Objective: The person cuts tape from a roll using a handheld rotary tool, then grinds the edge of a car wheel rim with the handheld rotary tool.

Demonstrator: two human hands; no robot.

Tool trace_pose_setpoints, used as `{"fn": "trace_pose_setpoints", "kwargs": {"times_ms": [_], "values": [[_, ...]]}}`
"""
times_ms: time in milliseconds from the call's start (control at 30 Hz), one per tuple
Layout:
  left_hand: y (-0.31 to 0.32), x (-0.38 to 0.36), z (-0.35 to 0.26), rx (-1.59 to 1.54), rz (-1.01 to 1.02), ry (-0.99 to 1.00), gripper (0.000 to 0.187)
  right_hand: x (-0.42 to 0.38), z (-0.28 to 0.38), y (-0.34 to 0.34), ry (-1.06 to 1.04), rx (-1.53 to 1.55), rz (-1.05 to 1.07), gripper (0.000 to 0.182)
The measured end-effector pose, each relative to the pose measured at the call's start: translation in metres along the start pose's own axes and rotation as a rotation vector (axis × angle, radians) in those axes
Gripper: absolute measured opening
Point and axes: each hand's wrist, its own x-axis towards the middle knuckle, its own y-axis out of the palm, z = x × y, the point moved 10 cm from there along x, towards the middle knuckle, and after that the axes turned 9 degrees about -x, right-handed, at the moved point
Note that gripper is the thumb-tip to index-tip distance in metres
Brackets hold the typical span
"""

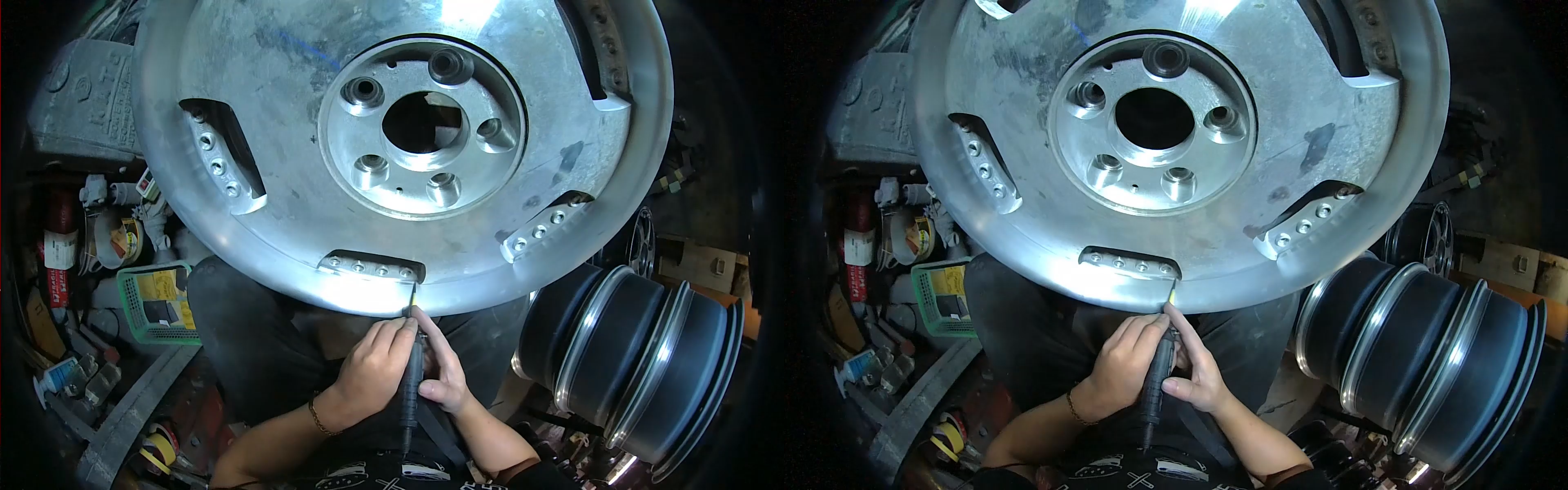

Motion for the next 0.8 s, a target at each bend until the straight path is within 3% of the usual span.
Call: {"fn": "trace_pose_setpoints", "kwargs": {"times_ms": [467, 567, 800], "values": [[0.003, 0.002, -0.002, 0.044, 0.026, -0.012, 0.04, 0.0, 0.0, 0.001, 0.003, 0.048, 0.008, 0.114], [0.003, 0.002, -0.005, 0.127, 0.047, -0.001, 0.038, 0.003, -0.001, 0.005, 0.002, 0.05, 0.039, 0.107], [0.006, 0.003, -0.004, 0.098, 0.058, 0.023, 0.038, 0.005, -0.008, -0.019, 0.001, -0.03, -0.202, 0.064]]}}
